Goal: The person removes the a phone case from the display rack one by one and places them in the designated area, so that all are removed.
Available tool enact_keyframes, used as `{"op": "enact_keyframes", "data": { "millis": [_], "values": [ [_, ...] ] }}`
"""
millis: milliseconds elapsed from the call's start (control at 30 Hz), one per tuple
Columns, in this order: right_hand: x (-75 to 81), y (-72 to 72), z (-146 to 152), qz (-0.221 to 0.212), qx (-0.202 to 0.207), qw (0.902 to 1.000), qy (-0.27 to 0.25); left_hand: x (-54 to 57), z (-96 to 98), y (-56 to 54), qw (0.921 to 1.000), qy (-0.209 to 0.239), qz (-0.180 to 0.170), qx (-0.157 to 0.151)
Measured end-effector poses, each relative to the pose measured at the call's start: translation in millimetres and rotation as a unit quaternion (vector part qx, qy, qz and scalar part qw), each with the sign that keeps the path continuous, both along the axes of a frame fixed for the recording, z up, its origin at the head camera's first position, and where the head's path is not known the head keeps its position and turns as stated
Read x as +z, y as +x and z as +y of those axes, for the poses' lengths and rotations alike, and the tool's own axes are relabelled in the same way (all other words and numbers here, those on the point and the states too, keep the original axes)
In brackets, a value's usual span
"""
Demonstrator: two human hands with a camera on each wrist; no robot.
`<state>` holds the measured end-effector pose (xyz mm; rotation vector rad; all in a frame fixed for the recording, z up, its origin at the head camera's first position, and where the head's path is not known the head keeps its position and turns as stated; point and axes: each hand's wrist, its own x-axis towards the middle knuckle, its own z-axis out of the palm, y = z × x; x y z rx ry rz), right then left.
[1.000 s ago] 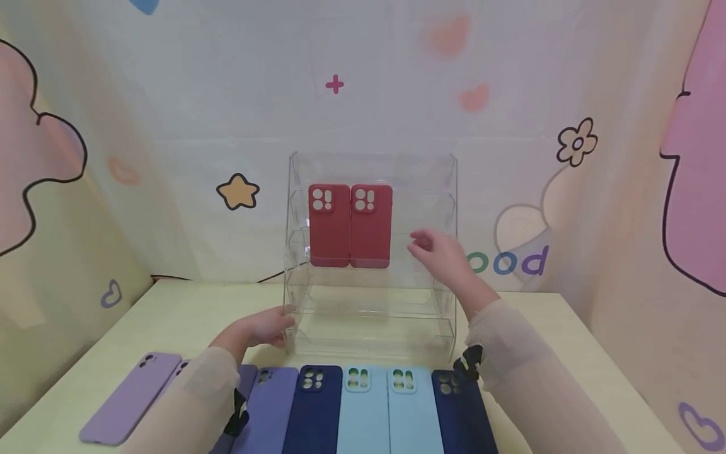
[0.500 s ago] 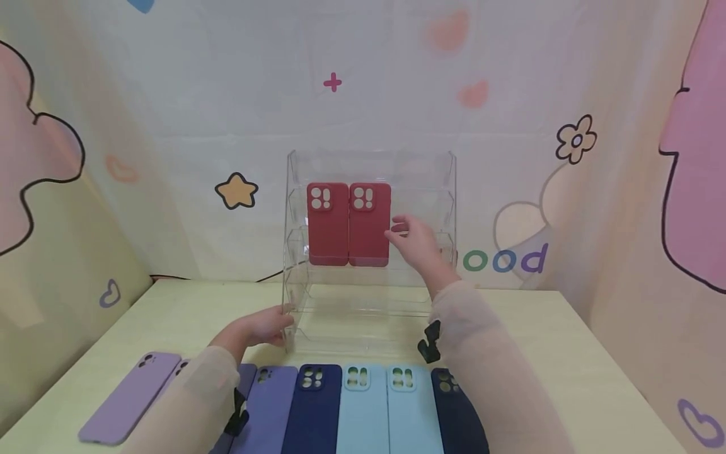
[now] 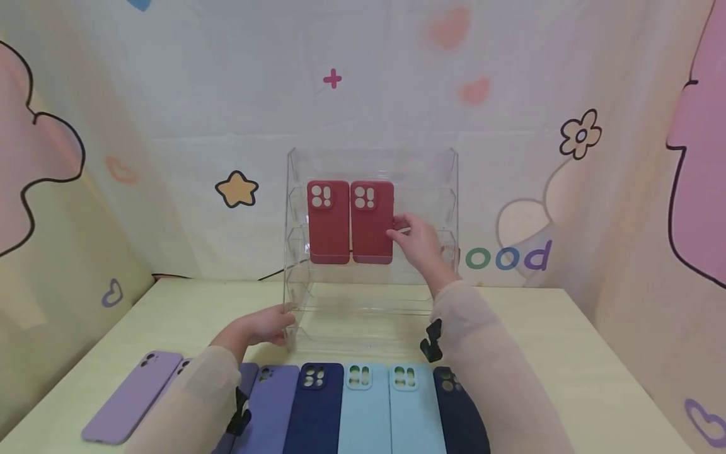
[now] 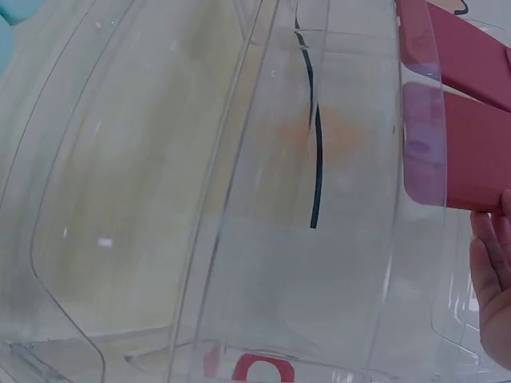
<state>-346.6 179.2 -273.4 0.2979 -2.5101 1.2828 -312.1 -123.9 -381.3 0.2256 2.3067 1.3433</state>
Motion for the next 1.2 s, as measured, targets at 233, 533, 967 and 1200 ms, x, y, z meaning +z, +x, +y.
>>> {"op": "enact_keyframes", "data": {
  "millis": [233, 533, 967, 1200],
  "values": [
    [16.2, 9.2, 11.6, 0.027, -0.009, 0.9996, -0.006, 2.1, 1.0, 0.4, 1.0, 0.006, -0.002, -0.001],
    [22.0, 31.0, 27.4, 0.029, -0.011, 0.9995, -0.008, -1.6, 3.5, -1.9, 1.0, 0.003, -0.001, 0.0],
    [6.7, 60.3, 50.6, 0.012, -0.005, 0.9997, 0.021, 1.2, 3.0, -0.9, 0.9999, 0.01, 0.006, -0.009],
    [-1.5, 72.6, 61.1, 0.02, -0.01, 0.9996, 0.017, 2.2, 2.6, 0.5, 1.0, 0.008, 0.003, -0.004]
  ]
}}
